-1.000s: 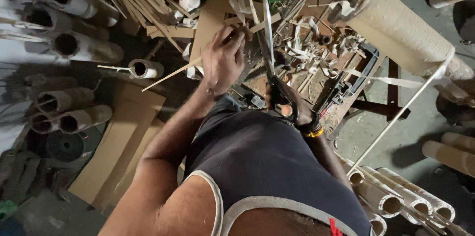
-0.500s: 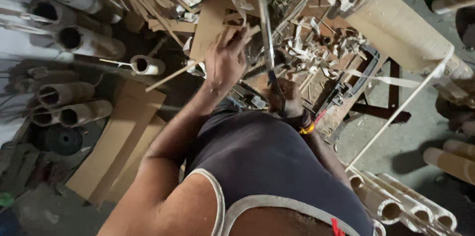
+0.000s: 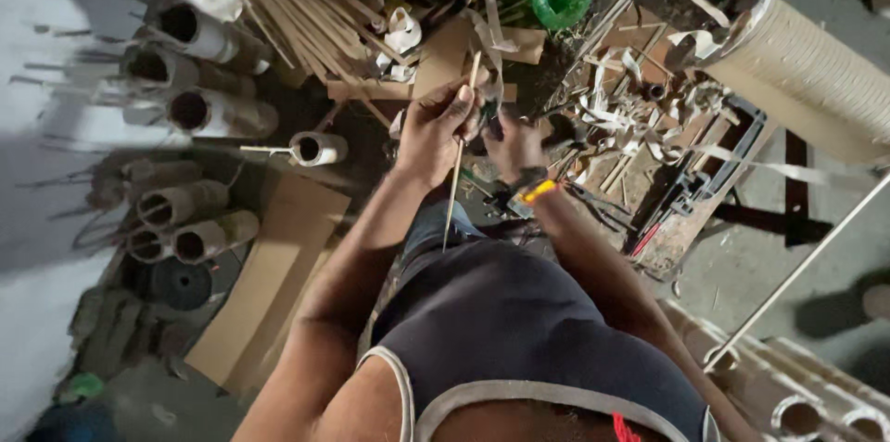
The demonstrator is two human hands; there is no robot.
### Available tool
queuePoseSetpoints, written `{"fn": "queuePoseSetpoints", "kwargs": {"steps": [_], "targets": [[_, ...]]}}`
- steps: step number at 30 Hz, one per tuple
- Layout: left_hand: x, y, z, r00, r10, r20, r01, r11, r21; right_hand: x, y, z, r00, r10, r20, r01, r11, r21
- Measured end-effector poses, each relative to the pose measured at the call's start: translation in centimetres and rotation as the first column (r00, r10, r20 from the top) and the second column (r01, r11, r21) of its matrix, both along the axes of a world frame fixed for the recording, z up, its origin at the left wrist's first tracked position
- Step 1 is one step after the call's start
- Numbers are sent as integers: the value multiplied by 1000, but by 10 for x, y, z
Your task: The person cuts a strip of paper with scissors, then wraps the strip around a rotating paper tube mounted on a machine. They smooth the paper with their hands and use a hammer to press the edges onto the tube. The person repeats the wrapping process on the same tube.
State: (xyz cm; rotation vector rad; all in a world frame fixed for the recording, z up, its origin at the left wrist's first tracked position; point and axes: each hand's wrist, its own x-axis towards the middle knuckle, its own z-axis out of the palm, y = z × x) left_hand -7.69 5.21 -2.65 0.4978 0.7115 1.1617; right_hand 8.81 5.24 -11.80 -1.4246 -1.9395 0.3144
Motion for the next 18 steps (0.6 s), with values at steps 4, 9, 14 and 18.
{"fn": "queuePoseSetpoints", "kwargs": {"steps": [4, 9, 14, 18], "targets": [[4, 21, -5, 984, -153, 92, 158, 986, -49, 18, -6, 57, 542, -100, -834, -94, 979, -179], [59, 32, -8, 853, -441, -280, 474, 878, 61, 73, -13, 129, 799, -109, -591, 68, 994, -91], [143, 18, -4, 760, -563, -325, 639, 738, 217, 128, -48, 177, 840, -311, -445, 338, 941, -20], [201, 6, -14, 729, -599, -331, 676, 707, 209, 172, -68, 186, 857, -428, -286, 475, 872, 120]]}}
